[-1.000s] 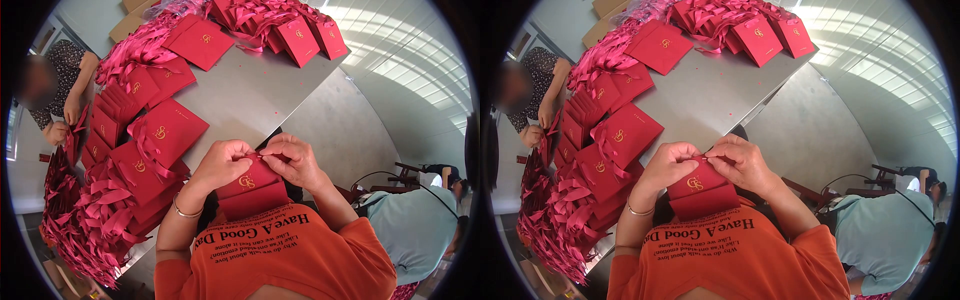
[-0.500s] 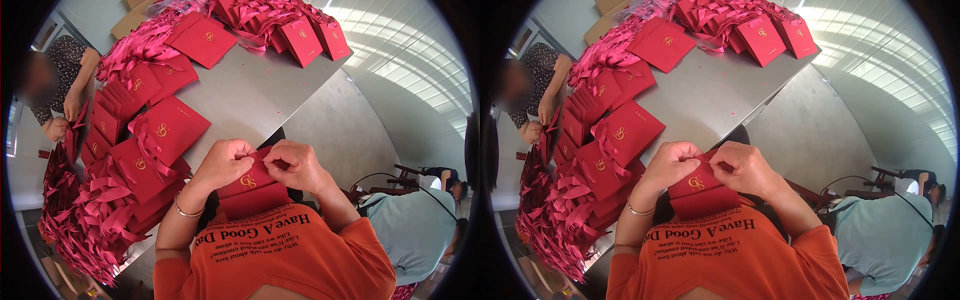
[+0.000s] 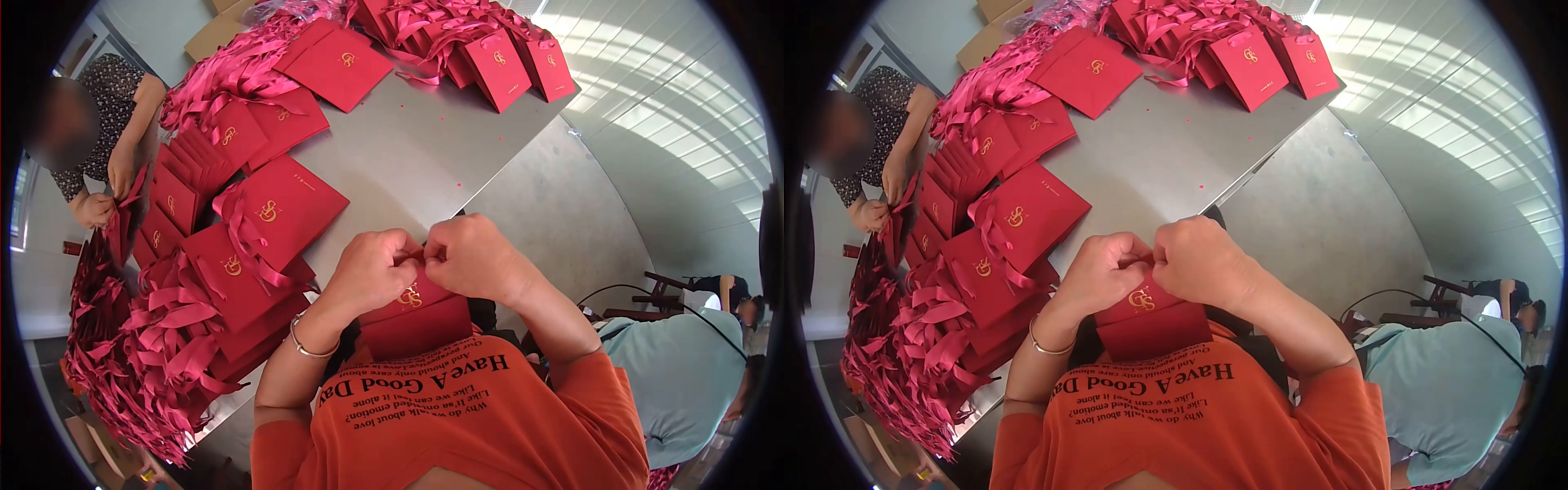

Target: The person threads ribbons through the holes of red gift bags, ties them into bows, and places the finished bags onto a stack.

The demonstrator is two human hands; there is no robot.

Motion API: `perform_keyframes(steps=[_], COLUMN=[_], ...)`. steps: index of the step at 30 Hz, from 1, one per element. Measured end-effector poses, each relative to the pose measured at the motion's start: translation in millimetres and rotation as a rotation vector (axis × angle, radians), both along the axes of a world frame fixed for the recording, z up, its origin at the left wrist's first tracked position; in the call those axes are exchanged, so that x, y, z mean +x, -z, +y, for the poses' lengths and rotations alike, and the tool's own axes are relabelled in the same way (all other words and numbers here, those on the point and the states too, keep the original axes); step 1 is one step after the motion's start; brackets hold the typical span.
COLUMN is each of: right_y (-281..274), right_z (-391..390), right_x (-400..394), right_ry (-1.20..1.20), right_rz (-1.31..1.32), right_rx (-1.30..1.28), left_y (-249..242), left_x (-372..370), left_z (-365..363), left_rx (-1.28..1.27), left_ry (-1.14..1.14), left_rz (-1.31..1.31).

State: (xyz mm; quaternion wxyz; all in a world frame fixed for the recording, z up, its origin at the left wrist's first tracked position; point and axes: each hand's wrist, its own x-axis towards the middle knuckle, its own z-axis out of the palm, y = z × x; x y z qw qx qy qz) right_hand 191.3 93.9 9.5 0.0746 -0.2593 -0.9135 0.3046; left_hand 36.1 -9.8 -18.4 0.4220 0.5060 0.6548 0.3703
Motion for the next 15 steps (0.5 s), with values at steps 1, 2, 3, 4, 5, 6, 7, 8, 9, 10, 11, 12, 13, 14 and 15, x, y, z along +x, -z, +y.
perform_keyframes(steps=[1,2,3,4,5,6,7,8,9,10,11,12,13,14,15], right_y=[1.5,4.1,5.8,4.5,0.1,-4.9,-10.4,-16.5,-19.9,-19.9,-18.3,-15.4,-9.7,-1.2,6.7], right_z=[0.2,-0.5,-0.7,-0.2,1.7,5.0,10.8,19.0,27.3,35.1,43.5,50.7,56.4,61.6,66.9], right_x=[-3.8,-10.0,-14.1,-14.4,-13.5,-12.4,-9.3,-4.3,-1.1,0.3,1.0,0.4,-1.7,-4.6,-7.3], right_ry=[-0.002,-0.035,-0.067,-0.065,-0.043,-0.021,-0.021,-0.109,-0.197,-0.194,-0.155,-0.111,-0.105,-0.174,-0.243], right_rz=[0.0,-0.055,-0.109,-0.107,-0.018,0.072,0.073,0.076,0.078,0.075,0.031,-0.01,-0.006,-0.029,-0.051], right_rx=[-0.002,0.082,0.165,0.162,0.043,-0.074,-0.073,-0.091,-0.108,-0.108,-0.426,-0.744,-0.746,-0.833,-0.918], left_y=[3.2,4.9,4.4,3.7,3.2,4.0,5.9,6.8,6.6,6.1,5.4,3.3,0.1,-1.5,-0.8], left_x=[2.7,3.0,0.3,-3.2,-5.6,-6.2,-6.0,-5.4,-3.4,0.1,2.8,4.5,5.8,6.9,8.1], left_z=[0.0,-0.4,-0.6,-0.6,-0.7,-0.8,-0.9,-1.0,-0.8,-0.9,-1.4,-2.1,-2.9,-3.6,-4.4], left_rx=[0.029,0.058,0.055,0.04,0.027,0.028,0.037,0.045,0.046,0.067,0.087,0.086,0.096,0.108,0.108], left_ry=[0.002,0.005,0.006,-0.018,-0.043,-0.043,-0.034,-0.022,-0.02,-0.026,-0.031,-0.027,-0.036,-0.043,-0.034], left_rz=[0.057,0.117,0.119,0.079,0.038,0.04,-0.005,-0.051,-0.052,-0.088,-0.124,-0.125,-0.106,-0.086,-0.084])
